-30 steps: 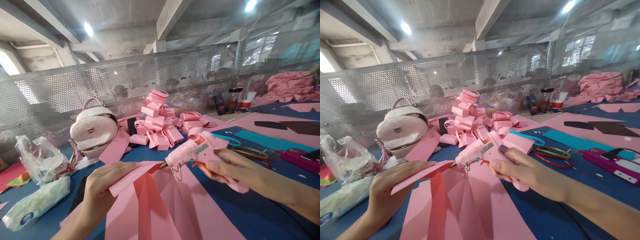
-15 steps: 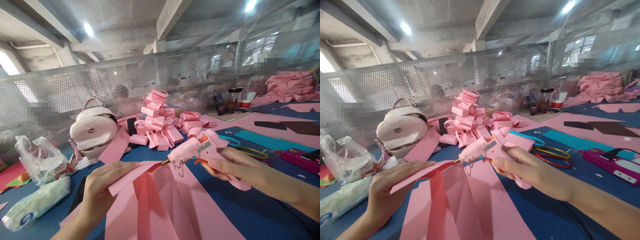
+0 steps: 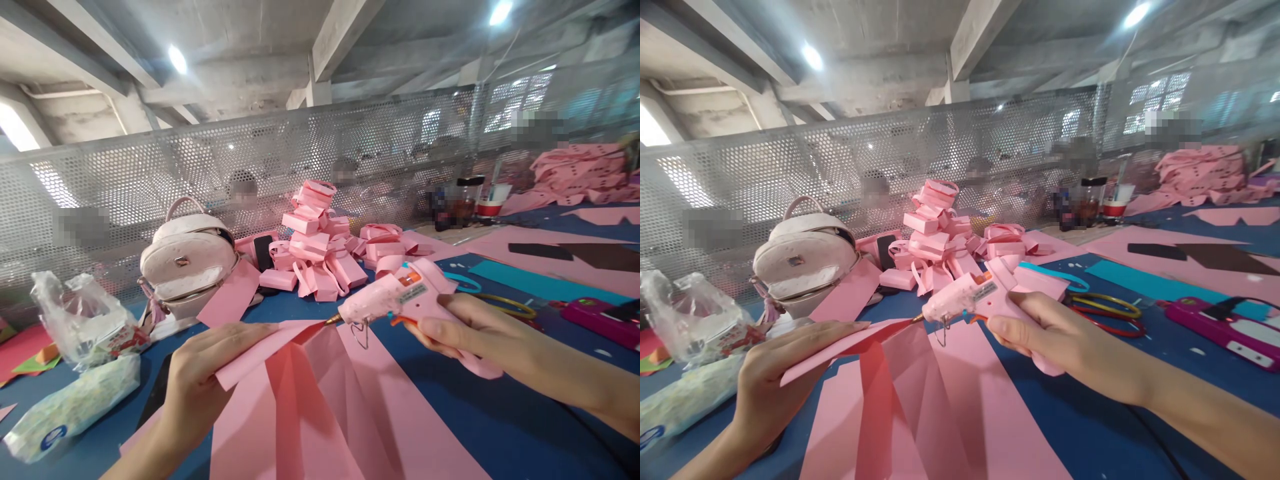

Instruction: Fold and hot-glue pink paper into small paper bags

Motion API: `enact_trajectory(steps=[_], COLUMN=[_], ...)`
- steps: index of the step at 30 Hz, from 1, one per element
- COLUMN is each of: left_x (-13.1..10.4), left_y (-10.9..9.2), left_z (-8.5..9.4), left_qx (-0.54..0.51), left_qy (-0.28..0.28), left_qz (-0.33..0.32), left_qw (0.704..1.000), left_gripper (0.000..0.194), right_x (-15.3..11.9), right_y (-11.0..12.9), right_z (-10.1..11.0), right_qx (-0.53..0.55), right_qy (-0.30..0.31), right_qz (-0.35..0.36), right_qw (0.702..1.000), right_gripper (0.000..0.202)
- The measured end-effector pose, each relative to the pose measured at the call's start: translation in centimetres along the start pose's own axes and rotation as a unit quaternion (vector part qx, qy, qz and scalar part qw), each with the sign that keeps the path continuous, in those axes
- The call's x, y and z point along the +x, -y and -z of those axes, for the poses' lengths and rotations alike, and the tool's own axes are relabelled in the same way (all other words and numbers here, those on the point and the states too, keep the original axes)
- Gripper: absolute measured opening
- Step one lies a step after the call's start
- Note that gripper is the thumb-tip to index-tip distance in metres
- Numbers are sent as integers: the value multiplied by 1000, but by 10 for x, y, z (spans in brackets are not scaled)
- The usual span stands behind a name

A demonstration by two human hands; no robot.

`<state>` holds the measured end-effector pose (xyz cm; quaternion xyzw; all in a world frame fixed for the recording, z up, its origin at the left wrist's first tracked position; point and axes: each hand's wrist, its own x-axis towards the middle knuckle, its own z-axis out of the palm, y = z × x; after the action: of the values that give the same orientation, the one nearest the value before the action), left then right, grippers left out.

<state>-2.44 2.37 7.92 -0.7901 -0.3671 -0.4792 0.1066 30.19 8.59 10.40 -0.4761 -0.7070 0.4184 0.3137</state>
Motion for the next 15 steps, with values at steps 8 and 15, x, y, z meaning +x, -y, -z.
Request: enact_trajectory(steps=[8, 15], left_x=[-2, -1], left_y=[1, 1], left_z=[-1, -1], left_qx=[1, 8], left_qy=[6, 1], left_qz=[6, 8], left_qw=[1000, 1000], left_gripper=[25, 23], right_x=[-4, 1], right_y=[-3, -25], right_z=[-1, 13], right_qx=[-14, -57], right_qy=[-75, -11], right_qz=[-41, -46], right_qw=[996, 997], right_gripper=[57, 58])
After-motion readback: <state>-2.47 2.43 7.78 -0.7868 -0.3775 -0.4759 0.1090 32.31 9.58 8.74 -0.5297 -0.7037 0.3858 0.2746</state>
